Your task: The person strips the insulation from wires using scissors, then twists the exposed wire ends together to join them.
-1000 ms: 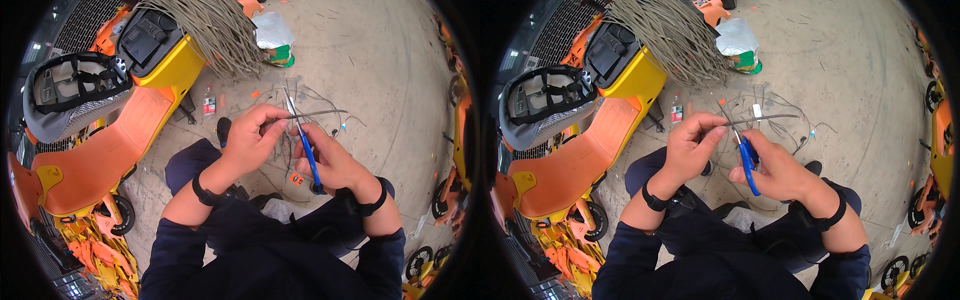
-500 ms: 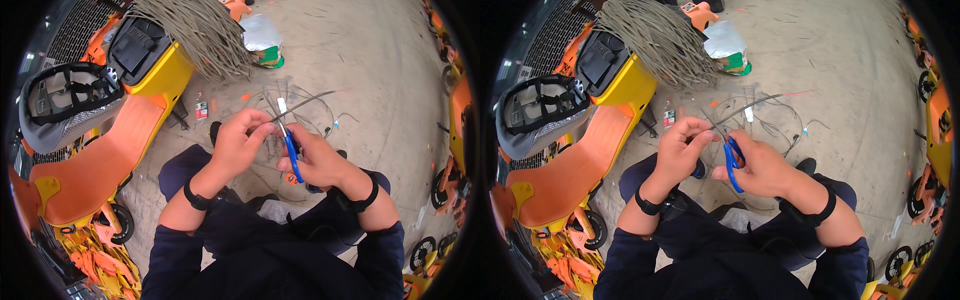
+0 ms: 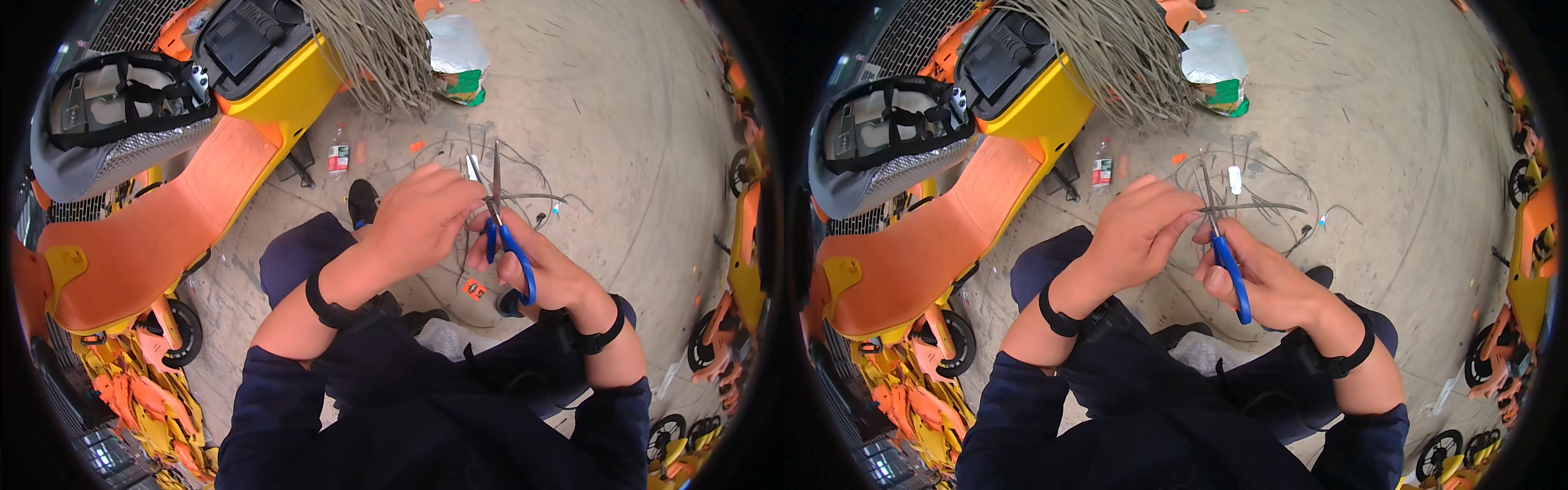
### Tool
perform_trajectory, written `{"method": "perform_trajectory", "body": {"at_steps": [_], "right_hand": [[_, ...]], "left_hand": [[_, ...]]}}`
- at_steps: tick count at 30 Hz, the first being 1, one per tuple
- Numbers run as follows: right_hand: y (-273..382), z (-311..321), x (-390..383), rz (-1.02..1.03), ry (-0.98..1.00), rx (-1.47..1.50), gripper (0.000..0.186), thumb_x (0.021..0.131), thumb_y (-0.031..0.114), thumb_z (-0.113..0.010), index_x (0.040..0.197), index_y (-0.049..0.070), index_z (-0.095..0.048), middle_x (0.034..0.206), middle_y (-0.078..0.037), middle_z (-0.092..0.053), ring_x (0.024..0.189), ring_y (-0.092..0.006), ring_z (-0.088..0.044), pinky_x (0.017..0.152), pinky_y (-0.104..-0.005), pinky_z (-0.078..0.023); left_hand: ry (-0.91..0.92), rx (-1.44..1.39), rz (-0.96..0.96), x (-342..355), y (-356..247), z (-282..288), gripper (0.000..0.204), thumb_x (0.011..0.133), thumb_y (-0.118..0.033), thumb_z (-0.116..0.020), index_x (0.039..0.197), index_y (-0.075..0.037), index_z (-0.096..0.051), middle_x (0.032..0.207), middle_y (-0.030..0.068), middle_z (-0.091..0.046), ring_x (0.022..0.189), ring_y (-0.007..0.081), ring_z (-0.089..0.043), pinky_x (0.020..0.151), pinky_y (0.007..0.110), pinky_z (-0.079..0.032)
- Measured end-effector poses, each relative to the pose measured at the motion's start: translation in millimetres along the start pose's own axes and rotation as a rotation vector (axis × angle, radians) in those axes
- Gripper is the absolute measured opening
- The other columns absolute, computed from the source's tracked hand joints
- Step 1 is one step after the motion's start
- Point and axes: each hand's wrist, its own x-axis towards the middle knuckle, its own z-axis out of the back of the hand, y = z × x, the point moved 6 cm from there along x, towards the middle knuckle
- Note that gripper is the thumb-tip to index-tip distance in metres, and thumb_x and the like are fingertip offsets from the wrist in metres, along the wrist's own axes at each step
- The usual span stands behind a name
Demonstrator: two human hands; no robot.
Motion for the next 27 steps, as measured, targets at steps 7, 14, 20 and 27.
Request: {"method": "perform_trajectory", "body": {"at_steps": [7, 14, 20, 27], "right_hand": [[0.3, -4.5, 1.0, -0.020, -0.047, 0.047, 0.053, 0.087, 0.045, -0.061, 0.114, 0.004, -0.041, 0.079, -0.001, -0.049, 0.064, -0.0074, -0.045, 0.056, -0.0218, -0.038], [-3.4, -2.1, -1.0, 0.021, -0.152, -0.067, 0.039, 0.087, 0.037, -0.063, 0.099, 0.002, -0.047, 0.064, 0.004, -0.042, 0.058, -0.0054, -0.037, 0.052, -0.0215, -0.031], [-2.9, -2.1, -3.6, 0.004, -0.185, -0.052, 0.033, 0.085, 0.027, -0.068, 0.097, 0.002, -0.049, 0.060, 0.004, -0.043, 0.057, -0.0040, -0.036, 0.051, -0.0218, -0.029], [1.4, -2.1, -4.6, 0.005, -0.198, -0.141, 0.033, 0.083, 0.024, -0.070, 0.096, 0.001, -0.050, 0.056, 0.004, -0.043, 0.056, -0.0037, -0.037, 0.050, -0.0214, -0.030]], "left_hand": [[0.004, 0.033, -0.041, 1.3, -6.2, 3.3, 0.018, 0.074, 0.001, -0.064, 0.090, -0.005, -0.061, 0.072, 0.0082, -0.055, 0.064, 0.0276, -0.050, 0.057, 0.034, -0.040], [-0.026, 0.012, -0.070, 0.5, -6.2, 6.1, 0.019, 0.072, 0.002, -0.064, 0.090, -0.005, -0.060, 0.070, 0.0082, -0.054, 0.064, 0.0285, -0.049, 0.056, 0.035, -0.039], [-0.025, 0.014, -0.057, 2.0, -5.8, 9.9, 0.014, 0.075, 0.000, -0.063, 0.088, -0.005, -0.060, 0.069, 0.0079, -0.055, 0.062, 0.0276, -0.048, 0.057, 0.035, -0.039], [-0.084, -0.028, -0.042, 0.8, -5.3, 16.3, 0.010, 0.078, -0.001, -0.063, 0.087, -0.004, -0.060, 0.069, 0.0081, -0.055, 0.061, 0.0267, -0.048, 0.057, 0.034, -0.039]]}}
